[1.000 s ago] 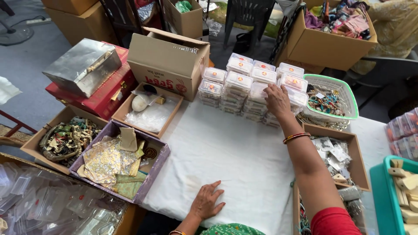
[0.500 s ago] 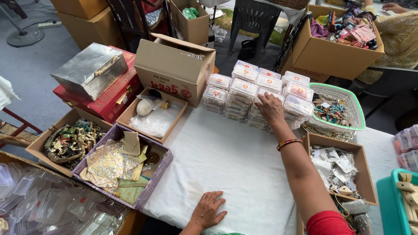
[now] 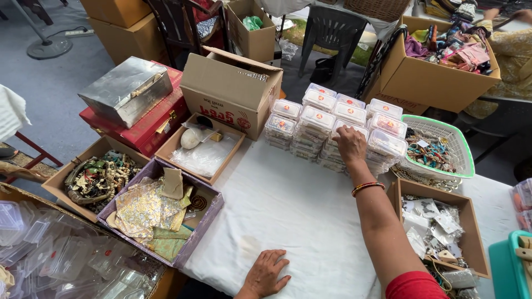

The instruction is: The person wraps a small item in a patterned cloth, places it in a plastic container, and stacks it. They then fold a red beaded string, wrap it in plastic, place it in a cloth pouch, and put the pouch into a container. Finally, they handle a white beaded necklace.

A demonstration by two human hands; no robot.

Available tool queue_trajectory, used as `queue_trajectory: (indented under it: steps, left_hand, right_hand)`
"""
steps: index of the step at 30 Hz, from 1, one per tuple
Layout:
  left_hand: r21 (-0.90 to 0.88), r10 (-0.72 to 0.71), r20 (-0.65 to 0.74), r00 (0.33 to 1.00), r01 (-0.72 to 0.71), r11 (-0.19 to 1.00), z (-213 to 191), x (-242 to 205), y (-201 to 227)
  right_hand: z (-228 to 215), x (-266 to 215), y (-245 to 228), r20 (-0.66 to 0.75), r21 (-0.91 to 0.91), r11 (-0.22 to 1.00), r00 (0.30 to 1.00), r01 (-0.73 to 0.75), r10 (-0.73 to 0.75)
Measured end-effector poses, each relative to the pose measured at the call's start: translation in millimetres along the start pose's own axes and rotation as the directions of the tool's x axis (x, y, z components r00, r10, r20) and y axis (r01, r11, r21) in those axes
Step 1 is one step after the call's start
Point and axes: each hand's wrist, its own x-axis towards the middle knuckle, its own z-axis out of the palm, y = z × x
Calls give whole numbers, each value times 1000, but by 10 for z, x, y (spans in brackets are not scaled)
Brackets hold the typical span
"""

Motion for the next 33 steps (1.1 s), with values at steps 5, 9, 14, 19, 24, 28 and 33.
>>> queue_trajectory:
  steps: [5,9,14,19,24,28,33]
  left_hand:
    - [-3,2,1,1000,-2,1000,29,-12,-14]
    - [-13,-4,7,1000,4,1000,93,-19,-63]
    - [-2,32,-26,999,-32,999,125,-43,-97]
    - [-3,22,-10,1000,-22,1000,119,-24,-69]
    - [-2,11,0,1000,-11,1000,108,-29,-79]
    - [-14,15,-5,1000,-15,1000,88,-20,-78]
    - [-2,7,11,1000,-7,1000,42,-13,-45]
  right_hand:
    - [142,-28,54,-108,-71,995,991,76,-84]
    - [99,2,7,-51,-67,997,998,38,-41]
    - [-21,73,1,75,-24,995,992,-98,99]
    - [-74,87,74,168,47,985,974,-164,154]
    - [13,71,-5,68,19,988,986,-153,152]
    - [67,69,5,52,-21,991,989,-134,135]
    - [-271,-10,-170,135,51,984,977,-173,164]
